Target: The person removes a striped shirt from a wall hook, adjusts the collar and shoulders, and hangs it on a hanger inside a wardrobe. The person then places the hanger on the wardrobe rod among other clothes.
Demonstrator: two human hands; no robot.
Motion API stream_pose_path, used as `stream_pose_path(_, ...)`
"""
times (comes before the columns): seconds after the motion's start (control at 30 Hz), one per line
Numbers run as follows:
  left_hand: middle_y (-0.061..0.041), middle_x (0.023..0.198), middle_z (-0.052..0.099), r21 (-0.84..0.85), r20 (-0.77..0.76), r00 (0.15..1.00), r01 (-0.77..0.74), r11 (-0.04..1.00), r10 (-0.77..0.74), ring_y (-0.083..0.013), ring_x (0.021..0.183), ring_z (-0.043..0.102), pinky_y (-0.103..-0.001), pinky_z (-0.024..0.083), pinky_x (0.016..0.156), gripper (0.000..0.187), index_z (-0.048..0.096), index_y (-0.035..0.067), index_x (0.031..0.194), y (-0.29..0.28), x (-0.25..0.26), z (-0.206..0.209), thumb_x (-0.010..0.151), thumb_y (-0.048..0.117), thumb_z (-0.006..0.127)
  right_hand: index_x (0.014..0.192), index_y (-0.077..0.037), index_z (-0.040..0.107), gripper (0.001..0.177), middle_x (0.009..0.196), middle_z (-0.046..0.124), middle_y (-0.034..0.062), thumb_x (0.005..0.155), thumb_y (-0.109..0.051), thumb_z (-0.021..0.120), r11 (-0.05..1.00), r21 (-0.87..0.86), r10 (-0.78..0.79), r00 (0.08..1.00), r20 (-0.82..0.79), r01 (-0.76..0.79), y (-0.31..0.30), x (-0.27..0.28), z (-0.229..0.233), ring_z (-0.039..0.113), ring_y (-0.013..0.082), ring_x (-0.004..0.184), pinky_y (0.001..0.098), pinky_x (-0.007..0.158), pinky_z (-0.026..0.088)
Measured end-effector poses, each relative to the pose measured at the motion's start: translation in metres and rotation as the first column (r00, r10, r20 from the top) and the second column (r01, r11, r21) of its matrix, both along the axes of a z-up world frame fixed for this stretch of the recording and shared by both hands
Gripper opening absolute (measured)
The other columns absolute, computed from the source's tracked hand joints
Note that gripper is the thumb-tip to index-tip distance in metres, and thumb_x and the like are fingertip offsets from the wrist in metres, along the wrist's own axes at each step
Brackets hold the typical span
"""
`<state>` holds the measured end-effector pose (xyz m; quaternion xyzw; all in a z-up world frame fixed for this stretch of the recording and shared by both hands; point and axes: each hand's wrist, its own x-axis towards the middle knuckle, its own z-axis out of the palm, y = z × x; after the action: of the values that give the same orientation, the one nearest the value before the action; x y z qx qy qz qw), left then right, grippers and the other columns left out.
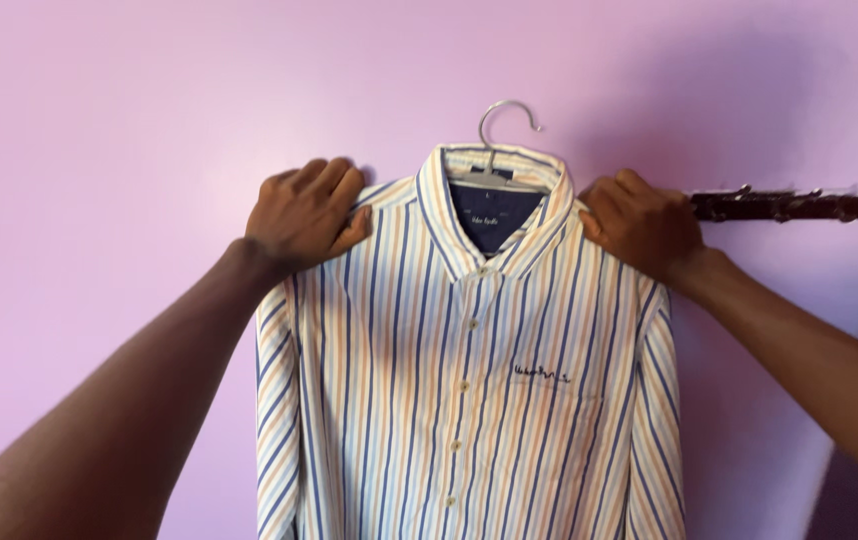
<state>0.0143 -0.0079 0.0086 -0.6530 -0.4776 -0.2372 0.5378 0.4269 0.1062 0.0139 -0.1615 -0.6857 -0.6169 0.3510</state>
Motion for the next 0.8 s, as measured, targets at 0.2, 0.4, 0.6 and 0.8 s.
stream_pose_path(0.2, -0.008, 0.120, 0.060, 0.099, -0.081, 0.996, -0.011, 0.995, 0.019, -0.0193, 0.110, 0.059, -0.043, 0.059, 0.085, 0.043, 0.060, 0.013, 0.123, 0.007, -0.002, -0.002, 0.104, 0.042, 0.036, 0.121, -0.009, 0.063, 0.041, 0.127, 0.047, 0.0111, 0.090, -0.029, 0.080, 0.999, 0.022, 0.032, 0.999, -0.008, -0.032, 0.005, -0.001, 0.000, 0.049, 0.0268, 0.130, 0.0582, 0.109, 0.040)
stream_pose_path(0.4, -0.007, 0.134, 0.055, 0.086, -0.109, 0.992, -0.046, 0.995, 0.055, -0.0213, 0.128, 0.048, -0.048, 0.036, 0.111, 0.040, 0.060, 0.016, 0.127, 0.005, 0.001, -0.001, 0.103, 0.041, 0.040, 0.139, -0.012, 0.059, 0.065, 0.145, 0.043, 0.0106, 0.080, -0.031, 0.080, 0.999, -0.026, 0.034, 0.998, -0.045, -0.036, -0.001, -0.007, 0.003, 0.035, 0.0238, 0.146, 0.0671, 0.119, 0.022)
stream_pose_path(0.6, -0.006, 0.151, 0.046, 0.053, -0.064, 0.995, 0.077, 0.996, -0.073, -0.0221, 0.148, 0.033, -0.047, 0.025, 0.121, 0.040, 0.060, 0.016, 0.129, 0.006, -0.003, -0.003, 0.106, 0.040, 0.038, 0.129, -0.012, 0.063, 0.042, 0.141, 0.048, 0.0042, 0.092, -0.025, 0.079, 0.997, 0.077, 0.003, 0.999, 0.037, -0.005, 0.002, -0.006, 0.003, 0.039, 0.0183, 0.147, 0.0574, 0.128, 0.021)
stream_pose_path(0.8, -0.011, 0.165, 0.031, 0.150, -0.110, 0.976, 0.202, 0.968, -0.187, -0.0209, 0.154, 0.020, -0.046, 0.016, 0.125, 0.053, 0.044, 0.018, 0.151, 0.005, 0.001, 0.001, 0.107, 0.043, 0.030, 0.124, -0.010, 0.065, 0.041, 0.137, 0.053, 0.0026, 0.087, -0.025, 0.076, 0.983, 0.186, -0.002, 0.998, 0.056, -0.008, -0.011, -0.009, 0.001, 0.046, 0.0184, 0.138, 0.0497, 0.123, 0.027)
